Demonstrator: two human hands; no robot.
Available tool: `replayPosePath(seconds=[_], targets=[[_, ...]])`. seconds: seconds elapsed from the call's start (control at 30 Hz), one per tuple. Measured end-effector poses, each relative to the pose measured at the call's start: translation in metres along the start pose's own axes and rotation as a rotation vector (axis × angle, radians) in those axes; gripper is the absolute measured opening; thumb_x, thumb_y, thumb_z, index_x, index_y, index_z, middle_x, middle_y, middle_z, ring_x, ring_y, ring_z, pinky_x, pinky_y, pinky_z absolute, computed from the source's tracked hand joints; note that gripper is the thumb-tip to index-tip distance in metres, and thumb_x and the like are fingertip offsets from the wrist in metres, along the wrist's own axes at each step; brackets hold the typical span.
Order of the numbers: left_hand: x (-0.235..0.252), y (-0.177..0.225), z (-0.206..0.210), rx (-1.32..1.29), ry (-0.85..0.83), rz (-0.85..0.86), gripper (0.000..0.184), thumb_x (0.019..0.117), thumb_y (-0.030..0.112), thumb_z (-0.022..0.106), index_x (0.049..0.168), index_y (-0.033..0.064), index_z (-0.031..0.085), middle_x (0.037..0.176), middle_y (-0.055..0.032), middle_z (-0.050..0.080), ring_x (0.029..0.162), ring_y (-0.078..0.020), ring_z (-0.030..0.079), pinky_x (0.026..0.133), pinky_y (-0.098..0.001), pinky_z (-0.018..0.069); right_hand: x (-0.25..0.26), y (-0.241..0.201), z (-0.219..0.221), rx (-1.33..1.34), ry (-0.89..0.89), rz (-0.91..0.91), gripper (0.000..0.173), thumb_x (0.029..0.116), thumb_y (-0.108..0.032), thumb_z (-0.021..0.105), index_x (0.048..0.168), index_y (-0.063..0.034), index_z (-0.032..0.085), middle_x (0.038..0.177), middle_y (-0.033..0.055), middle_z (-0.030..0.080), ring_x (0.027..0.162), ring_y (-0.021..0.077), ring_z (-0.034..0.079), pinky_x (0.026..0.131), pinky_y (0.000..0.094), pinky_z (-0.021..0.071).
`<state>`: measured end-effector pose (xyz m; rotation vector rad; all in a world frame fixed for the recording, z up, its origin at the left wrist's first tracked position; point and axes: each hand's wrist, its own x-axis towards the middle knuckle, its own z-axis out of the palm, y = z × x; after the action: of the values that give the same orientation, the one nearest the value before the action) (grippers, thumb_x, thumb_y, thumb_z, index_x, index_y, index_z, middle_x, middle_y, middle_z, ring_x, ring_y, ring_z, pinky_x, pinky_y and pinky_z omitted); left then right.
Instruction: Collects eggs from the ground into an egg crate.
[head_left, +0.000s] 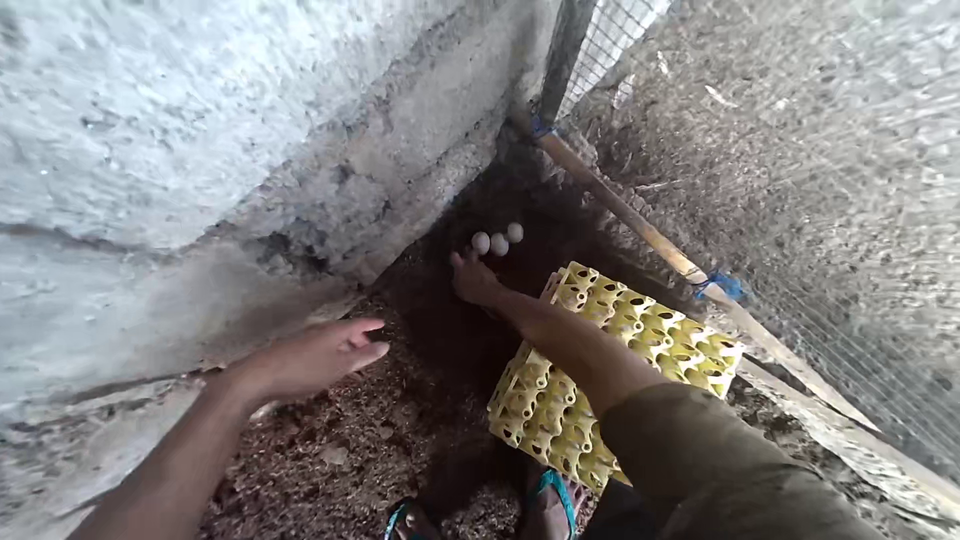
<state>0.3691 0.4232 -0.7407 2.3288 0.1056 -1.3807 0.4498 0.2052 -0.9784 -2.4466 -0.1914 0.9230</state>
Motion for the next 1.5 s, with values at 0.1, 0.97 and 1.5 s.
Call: replayPosePath(seconds=[0.1,0.97,1.5], targets=[[0.056,0.022,0.001,-0.199,0.057,0.026,0.049,0.1096,0.038,0.046,0.152,0.013,0.046,0.133,-0.0181,0.063,0.118,-0.0291,0.065,0.101,-0.0473,0.0519,-0.01,-0.008,-0.008,0.007,-0.044,0.014,0.069,0.0962,-0.024,0.066,0.157,-0.0104,0.036,0.162,0.0317,0.024,0.117,0.0503,0.061,0.088,0.0647,0.056],[0.316,0.113,0.067,0.363,0.412,0.2,0.064,0.0893,0.015,0.078,0.147,0.0061,0.05,0.15,-0.039,0.036,0.129,-0.0594,0.047,0.099,-0.0733,0.0446,-0.193,0.114,-0.244,0.939,0.528,-0.022,0.052,0.1036,-0.024,0.053,0.15,-0.0163,0.031,0.1,0.0103,0.063,0.067,0.0192,0.064,0.058,0.0367,0.0578],[0.287,0.102,0.08,0.371,0.418,0.148,0.051,0.1057,0.011,0.053,0.155,0.0091,0.04,0.159,-0.0363,0.025,0.13,-0.0562,0.05,0.104,-0.0626,0.0475,-0.337,0.139,-0.23,0.86,0.55,-0.021,0.033,0.1054,-0.033,0.051,0.137,-0.0236,0.046,0.091,0.0063,0.066,0.052,0.0176,0.063,0.041,0.0333,0.0555]])
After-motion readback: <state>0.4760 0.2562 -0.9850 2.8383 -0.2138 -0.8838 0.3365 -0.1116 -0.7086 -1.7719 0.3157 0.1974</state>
